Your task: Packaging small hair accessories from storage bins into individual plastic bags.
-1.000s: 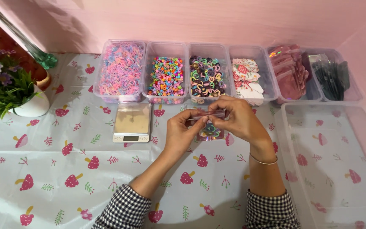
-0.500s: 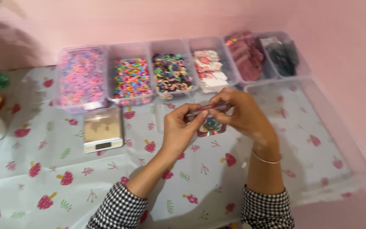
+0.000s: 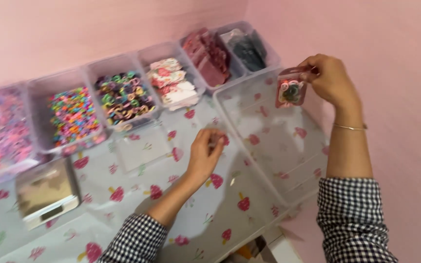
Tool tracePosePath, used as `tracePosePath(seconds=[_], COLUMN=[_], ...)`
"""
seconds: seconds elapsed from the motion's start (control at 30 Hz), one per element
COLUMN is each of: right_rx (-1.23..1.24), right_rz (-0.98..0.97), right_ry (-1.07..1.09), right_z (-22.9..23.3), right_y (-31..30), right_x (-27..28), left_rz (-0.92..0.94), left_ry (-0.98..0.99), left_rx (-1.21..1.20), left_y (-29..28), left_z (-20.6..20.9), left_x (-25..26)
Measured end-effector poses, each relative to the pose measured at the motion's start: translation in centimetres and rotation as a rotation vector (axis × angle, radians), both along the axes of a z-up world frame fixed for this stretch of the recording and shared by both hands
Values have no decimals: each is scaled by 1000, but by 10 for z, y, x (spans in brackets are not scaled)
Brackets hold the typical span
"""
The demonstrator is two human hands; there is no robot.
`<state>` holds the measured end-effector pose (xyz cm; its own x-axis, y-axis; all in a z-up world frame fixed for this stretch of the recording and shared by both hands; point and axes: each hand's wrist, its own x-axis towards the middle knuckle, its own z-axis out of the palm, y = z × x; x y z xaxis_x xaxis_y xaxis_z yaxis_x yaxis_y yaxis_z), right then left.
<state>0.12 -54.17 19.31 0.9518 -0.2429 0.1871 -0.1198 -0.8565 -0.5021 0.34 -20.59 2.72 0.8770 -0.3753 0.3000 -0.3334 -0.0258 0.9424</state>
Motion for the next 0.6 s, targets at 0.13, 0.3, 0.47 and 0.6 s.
tracePosePath(seconds=[0.13,0.3,0.47,0.6], right_rx=[-125,-357,-620,-744], right_rz=[-14,-145,-143,-85], right_ry=[-122,24,24,-23], right_z=[-82,-124,-134,-119], right_y=[-75,-94,-90,-74], right_x=[51,97,115,108], left_rz=[-2,36,43,55], left_ry=[-6,64,10,3], left_rx=[95,193,182,211], left_y=[-6,-13,-26,-27], left_z=[-28,-40,-39,-45], left_x=[8,26,36,39])
